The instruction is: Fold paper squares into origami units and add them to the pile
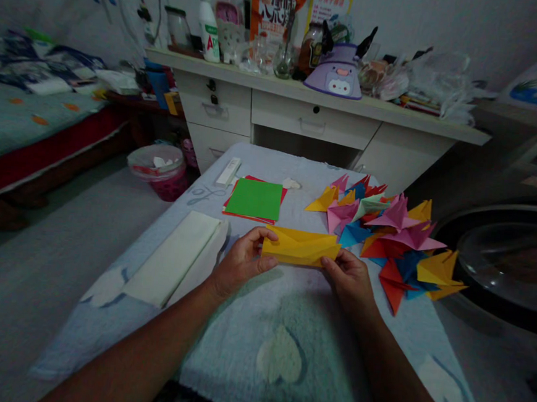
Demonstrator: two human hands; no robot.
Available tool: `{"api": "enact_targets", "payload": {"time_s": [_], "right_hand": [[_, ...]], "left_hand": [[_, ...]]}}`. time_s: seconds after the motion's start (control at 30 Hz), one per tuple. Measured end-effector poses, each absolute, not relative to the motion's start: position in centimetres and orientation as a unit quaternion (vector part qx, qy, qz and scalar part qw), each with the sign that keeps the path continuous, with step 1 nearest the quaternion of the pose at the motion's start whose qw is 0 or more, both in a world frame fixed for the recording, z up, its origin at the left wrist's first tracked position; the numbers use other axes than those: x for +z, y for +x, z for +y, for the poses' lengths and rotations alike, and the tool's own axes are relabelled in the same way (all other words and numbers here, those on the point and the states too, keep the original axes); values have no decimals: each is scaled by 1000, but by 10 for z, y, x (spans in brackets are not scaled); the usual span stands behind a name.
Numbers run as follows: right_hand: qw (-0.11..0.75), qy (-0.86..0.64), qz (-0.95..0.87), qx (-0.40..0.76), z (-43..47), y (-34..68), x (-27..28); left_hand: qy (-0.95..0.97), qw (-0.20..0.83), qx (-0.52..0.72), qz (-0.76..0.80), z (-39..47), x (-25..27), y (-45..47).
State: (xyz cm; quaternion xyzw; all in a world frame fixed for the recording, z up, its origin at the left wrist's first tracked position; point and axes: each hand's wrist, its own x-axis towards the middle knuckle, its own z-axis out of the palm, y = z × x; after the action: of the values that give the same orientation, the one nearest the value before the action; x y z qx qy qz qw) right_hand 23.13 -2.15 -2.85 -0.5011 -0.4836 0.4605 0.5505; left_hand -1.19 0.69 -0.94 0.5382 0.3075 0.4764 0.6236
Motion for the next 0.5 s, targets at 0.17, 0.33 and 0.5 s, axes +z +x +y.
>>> {"api": "enact_targets", "payload": {"time_s": [0.17, 0.33, 0.5], "right_hand": [[549, -489, -493, 465, -24, 228, -24], [570, -496, -496, 428, -26, 226, -15], [599, -504, -474, 403, -24, 226, -16]], "left_hand": [[547, 558, 481, 397, 9, -12, -9], [548, 542, 479, 420, 11, -15, -11], [563, 527, 470, 428, 10, -18, -12]]}}
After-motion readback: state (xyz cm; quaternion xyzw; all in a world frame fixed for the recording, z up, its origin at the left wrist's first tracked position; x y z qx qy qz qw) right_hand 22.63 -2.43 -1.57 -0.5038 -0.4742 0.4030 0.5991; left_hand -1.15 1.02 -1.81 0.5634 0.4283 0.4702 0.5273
